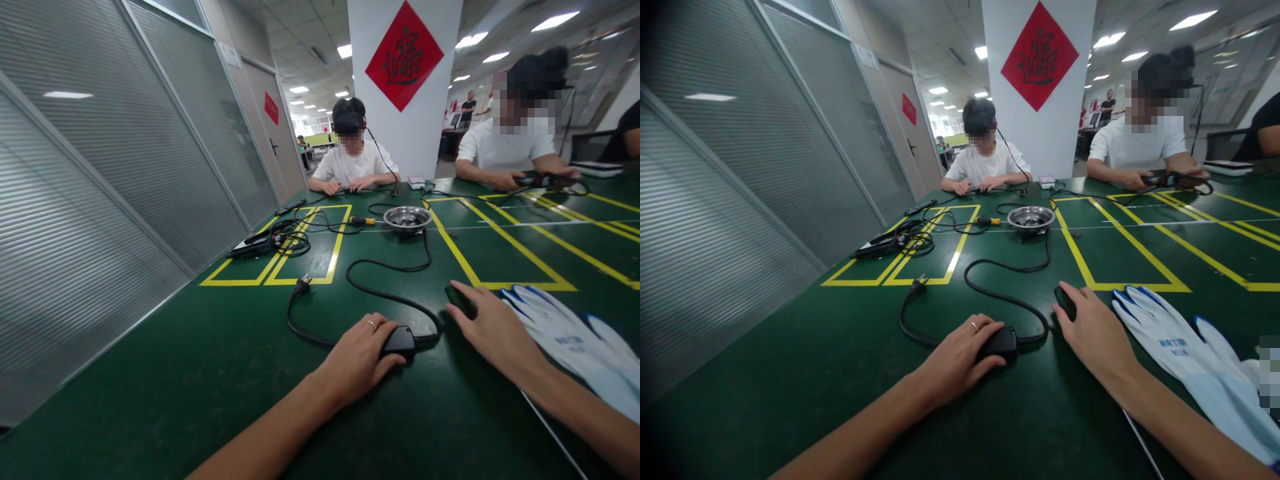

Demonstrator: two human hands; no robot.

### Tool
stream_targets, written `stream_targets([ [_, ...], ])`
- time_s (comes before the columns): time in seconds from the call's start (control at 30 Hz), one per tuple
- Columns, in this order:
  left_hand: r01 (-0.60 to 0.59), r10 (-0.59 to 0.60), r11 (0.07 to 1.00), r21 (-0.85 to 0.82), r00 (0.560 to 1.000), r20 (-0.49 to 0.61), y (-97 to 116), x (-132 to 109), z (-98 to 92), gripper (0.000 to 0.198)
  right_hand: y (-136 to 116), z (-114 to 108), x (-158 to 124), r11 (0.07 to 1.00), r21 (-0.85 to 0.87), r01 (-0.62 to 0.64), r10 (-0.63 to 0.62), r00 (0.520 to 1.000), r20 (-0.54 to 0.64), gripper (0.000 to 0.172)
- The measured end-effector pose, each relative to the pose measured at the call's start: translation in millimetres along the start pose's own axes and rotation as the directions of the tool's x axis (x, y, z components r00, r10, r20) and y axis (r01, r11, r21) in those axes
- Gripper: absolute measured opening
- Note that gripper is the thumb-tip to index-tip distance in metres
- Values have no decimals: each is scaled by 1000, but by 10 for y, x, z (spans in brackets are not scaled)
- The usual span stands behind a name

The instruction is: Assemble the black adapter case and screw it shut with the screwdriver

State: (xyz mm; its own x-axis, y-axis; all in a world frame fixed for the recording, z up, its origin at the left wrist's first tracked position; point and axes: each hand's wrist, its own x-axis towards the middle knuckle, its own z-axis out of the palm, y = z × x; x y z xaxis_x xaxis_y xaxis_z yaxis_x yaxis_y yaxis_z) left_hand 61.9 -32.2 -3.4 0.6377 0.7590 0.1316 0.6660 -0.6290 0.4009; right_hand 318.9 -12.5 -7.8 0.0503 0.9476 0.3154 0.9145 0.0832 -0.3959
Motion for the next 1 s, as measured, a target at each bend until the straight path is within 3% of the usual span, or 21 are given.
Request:
stream_targets([
  [0.13, 81, -79, 995, 58, 996, -41, -214, -115, -153, 45, 89, 197, -66, 996, -76, 52, -49, 998, 38, 53],
  [0.33, 155, -147, 974, 163, 987, -59, -461, -197, -384, 40, 49, 114, -96, 987, -89, 135, -134, 991, 15, 56],
  [0.43, 161, -161, 975, 152, 987, -14, -487, -189, -372, 35, -102, 50, -134, 971, -42, 235, -232, 971, 58, 49],
  [0.53, 157, -158, 984, 87, 987, 4, -505, -189, -364, 32, -391, 81, -162, 924, 39, 380, -381, 912, 155, 41],
  [0.7, 142, -142, 990, 1, 990, 22, -545, -206, -465, 30, -861, 403, -66, 858, 85, 507, -513, 835, 198, 35],
  [0.83, 157, -157, 987, -17, 987, 32, -555, -219, -546, 32, -949, 629, 48, 829, 65, 555, -554, 800, 232, 27],
  [1.0, 136, -138, 988, 73, 990, 36, -615, -247, -565, 41, -934, 667, 76, 814, 40, 580, -571, 783, 246, 32],
])
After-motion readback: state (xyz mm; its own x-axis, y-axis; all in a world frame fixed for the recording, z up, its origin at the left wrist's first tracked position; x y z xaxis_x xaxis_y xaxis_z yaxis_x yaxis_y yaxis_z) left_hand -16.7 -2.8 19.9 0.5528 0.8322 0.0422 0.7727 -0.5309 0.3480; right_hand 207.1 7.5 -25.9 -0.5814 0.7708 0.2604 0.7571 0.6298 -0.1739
